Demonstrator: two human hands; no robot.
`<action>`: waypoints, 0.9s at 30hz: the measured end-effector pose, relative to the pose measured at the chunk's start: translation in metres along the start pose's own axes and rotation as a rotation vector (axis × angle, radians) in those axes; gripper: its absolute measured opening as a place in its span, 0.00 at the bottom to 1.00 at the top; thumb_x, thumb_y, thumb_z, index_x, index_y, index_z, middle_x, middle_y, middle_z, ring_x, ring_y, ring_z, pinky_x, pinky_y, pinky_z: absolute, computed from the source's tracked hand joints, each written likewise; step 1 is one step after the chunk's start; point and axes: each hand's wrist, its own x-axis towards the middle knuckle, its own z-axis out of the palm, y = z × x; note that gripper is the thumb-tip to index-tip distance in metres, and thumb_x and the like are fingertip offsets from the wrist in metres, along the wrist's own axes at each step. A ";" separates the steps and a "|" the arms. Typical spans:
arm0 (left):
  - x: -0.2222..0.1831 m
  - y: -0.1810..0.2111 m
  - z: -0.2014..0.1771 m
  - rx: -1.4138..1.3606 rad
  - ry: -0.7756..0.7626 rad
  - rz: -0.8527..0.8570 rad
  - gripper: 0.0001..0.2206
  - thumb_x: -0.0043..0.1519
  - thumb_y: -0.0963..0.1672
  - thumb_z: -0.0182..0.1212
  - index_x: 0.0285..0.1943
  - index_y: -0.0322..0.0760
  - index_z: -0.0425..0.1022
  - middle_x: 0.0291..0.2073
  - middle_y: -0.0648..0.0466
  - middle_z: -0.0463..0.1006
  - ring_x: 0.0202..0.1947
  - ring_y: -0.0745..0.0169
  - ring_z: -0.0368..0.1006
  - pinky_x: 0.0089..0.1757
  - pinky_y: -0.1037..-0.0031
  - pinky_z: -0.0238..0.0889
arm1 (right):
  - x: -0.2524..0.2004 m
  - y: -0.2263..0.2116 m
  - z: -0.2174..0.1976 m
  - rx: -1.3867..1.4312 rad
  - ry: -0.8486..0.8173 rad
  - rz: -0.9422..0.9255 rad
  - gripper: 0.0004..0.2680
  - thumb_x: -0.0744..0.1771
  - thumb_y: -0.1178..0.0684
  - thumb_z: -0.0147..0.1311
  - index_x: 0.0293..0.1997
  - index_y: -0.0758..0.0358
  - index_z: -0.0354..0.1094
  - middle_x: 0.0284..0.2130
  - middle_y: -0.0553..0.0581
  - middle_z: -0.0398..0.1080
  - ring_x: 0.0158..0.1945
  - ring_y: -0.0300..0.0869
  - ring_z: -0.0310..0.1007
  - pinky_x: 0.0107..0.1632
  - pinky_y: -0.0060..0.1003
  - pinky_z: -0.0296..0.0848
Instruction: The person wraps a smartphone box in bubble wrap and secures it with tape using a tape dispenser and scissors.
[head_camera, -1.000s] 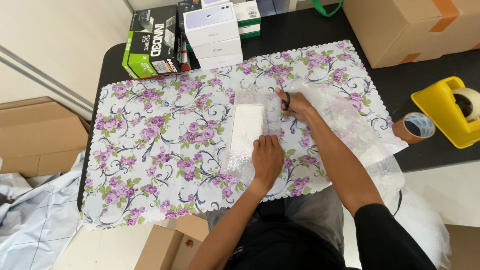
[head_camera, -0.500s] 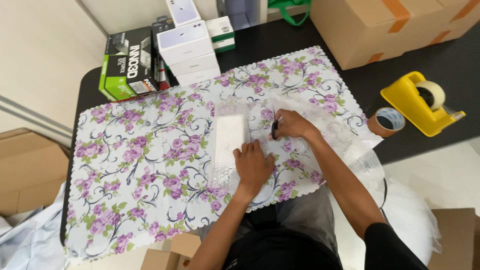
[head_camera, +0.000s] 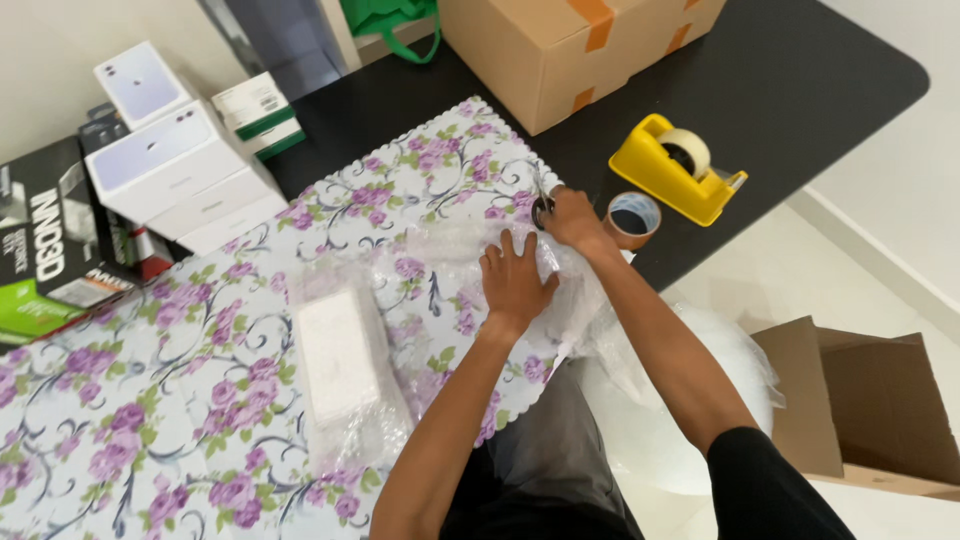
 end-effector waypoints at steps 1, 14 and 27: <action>0.007 0.004 0.005 -0.022 -0.036 -0.017 0.39 0.66 0.59 0.68 0.85 0.46 0.64 0.76 0.37 0.63 0.67 0.27 0.67 0.61 0.51 0.57 | 0.004 0.006 0.004 -0.022 0.024 0.061 0.23 0.71 0.44 0.65 0.70 0.69 0.69 0.56 0.76 0.80 0.58 0.68 0.84 0.55 0.62 0.86; 0.037 -0.015 0.055 -0.066 0.003 -0.046 0.24 0.69 0.57 0.69 0.70 0.52 0.74 0.66 0.43 0.66 0.64 0.26 0.70 0.60 0.48 0.67 | 0.004 -0.006 0.024 -0.304 0.325 -0.115 0.07 0.68 0.54 0.68 0.40 0.68 0.83 0.33 0.70 0.81 0.40 0.69 0.87 0.38 0.60 0.88; -0.031 -0.019 -0.005 -0.207 0.695 0.411 0.16 0.68 0.39 0.66 0.65 0.33 0.75 0.55 0.38 0.71 0.58 0.32 0.76 0.58 0.54 0.74 | -0.108 -0.139 -0.091 0.444 -0.371 -0.251 0.44 0.65 0.36 0.79 0.89 0.39 0.47 0.84 0.76 0.48 0.81 0.70 0.61 0.82 0.59 0.62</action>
